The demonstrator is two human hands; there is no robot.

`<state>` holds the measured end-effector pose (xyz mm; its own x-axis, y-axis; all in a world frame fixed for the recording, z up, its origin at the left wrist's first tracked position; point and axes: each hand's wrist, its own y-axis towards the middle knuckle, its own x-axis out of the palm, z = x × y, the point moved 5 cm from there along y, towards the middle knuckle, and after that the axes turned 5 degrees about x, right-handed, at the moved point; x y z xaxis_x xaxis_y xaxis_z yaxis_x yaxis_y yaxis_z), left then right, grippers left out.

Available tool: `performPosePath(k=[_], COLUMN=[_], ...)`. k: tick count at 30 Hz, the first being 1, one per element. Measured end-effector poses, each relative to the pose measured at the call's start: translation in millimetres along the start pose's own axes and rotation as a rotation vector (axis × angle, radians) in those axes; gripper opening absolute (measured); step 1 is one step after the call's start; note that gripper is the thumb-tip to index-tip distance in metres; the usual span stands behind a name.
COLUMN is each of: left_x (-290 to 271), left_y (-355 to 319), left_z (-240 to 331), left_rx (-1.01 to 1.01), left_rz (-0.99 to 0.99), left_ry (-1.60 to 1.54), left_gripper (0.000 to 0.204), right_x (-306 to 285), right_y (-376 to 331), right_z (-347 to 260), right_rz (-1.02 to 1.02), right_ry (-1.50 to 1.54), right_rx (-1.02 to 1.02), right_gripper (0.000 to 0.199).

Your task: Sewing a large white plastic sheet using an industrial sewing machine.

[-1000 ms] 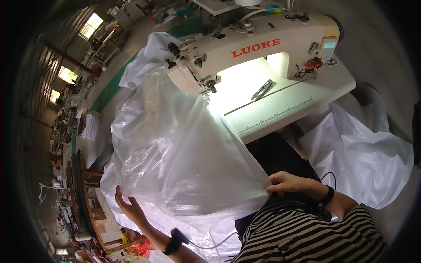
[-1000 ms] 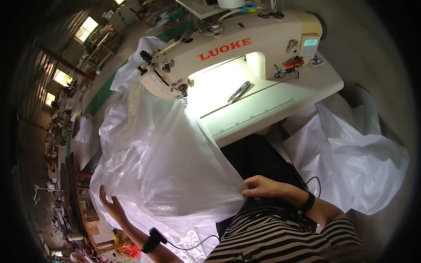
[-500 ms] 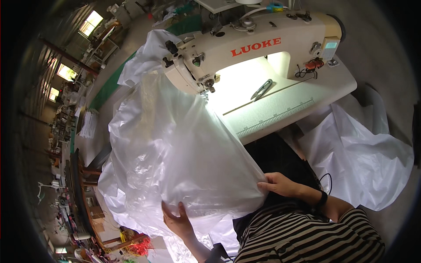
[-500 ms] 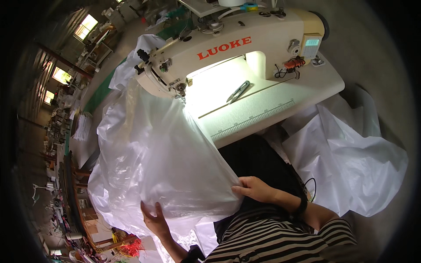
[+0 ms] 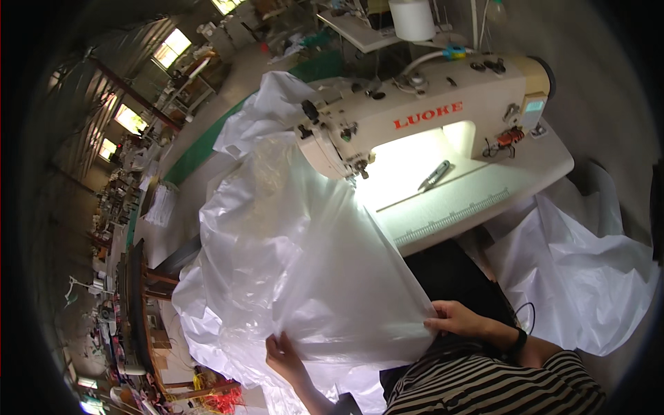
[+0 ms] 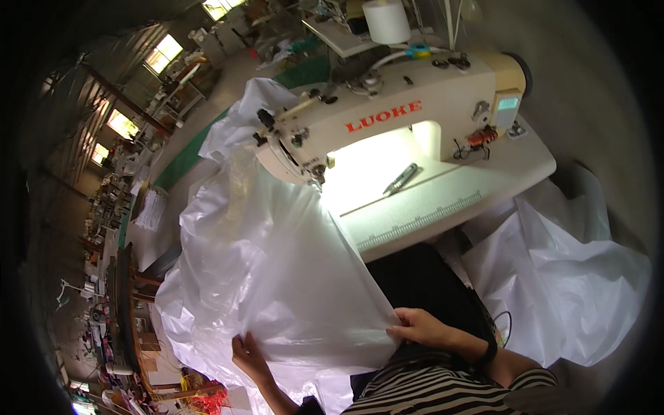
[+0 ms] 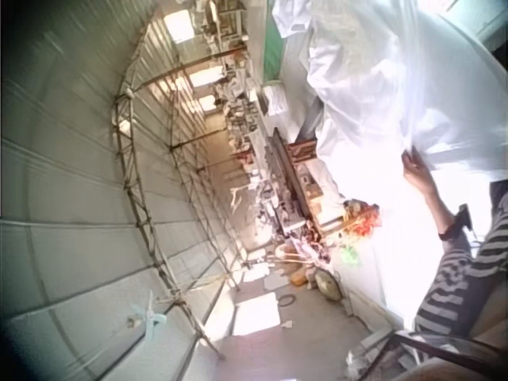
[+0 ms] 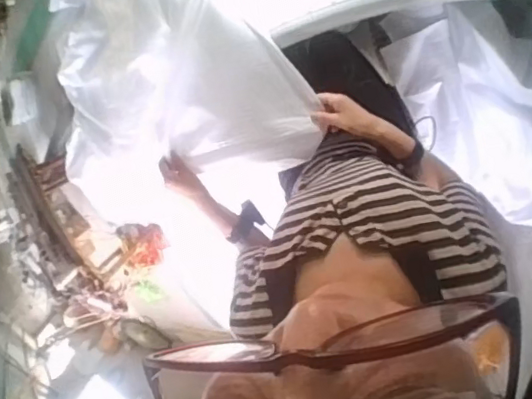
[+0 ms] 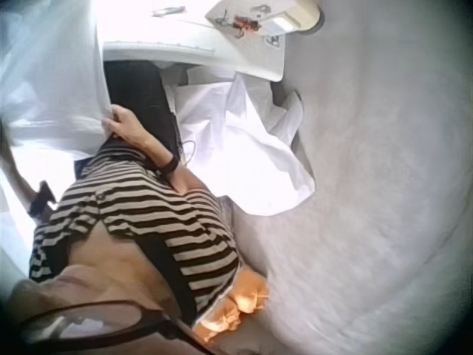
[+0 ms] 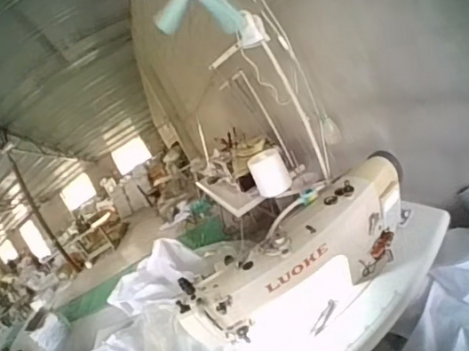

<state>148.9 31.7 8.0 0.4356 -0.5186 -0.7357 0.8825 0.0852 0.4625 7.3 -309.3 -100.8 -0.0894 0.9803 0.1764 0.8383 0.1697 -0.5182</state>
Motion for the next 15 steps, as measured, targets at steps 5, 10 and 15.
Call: performPosePath(k=[5,10,15], left_x=[4,8,7], left_y=[-6,-8,-22], left_z=[-9,-17,-23], left_rx=[-0.084,-0.033,-0.045], left_rz=[-0.003,0.033,-0.001], left_ry=[-0.002,0.01,0.062], left_gripper=[0.02,0.016,0.022], right_x=[-4,-7,1], right_y=[7,14,6], right_z=[-22,-52,-62], right_rz=[0.126,0.355,0.53], right_ry=[-0.092,-0.317,-0.353], right_rx=[-0.073,-0.22,-0.426], right_gripper=[0.055,0.061,0.051])
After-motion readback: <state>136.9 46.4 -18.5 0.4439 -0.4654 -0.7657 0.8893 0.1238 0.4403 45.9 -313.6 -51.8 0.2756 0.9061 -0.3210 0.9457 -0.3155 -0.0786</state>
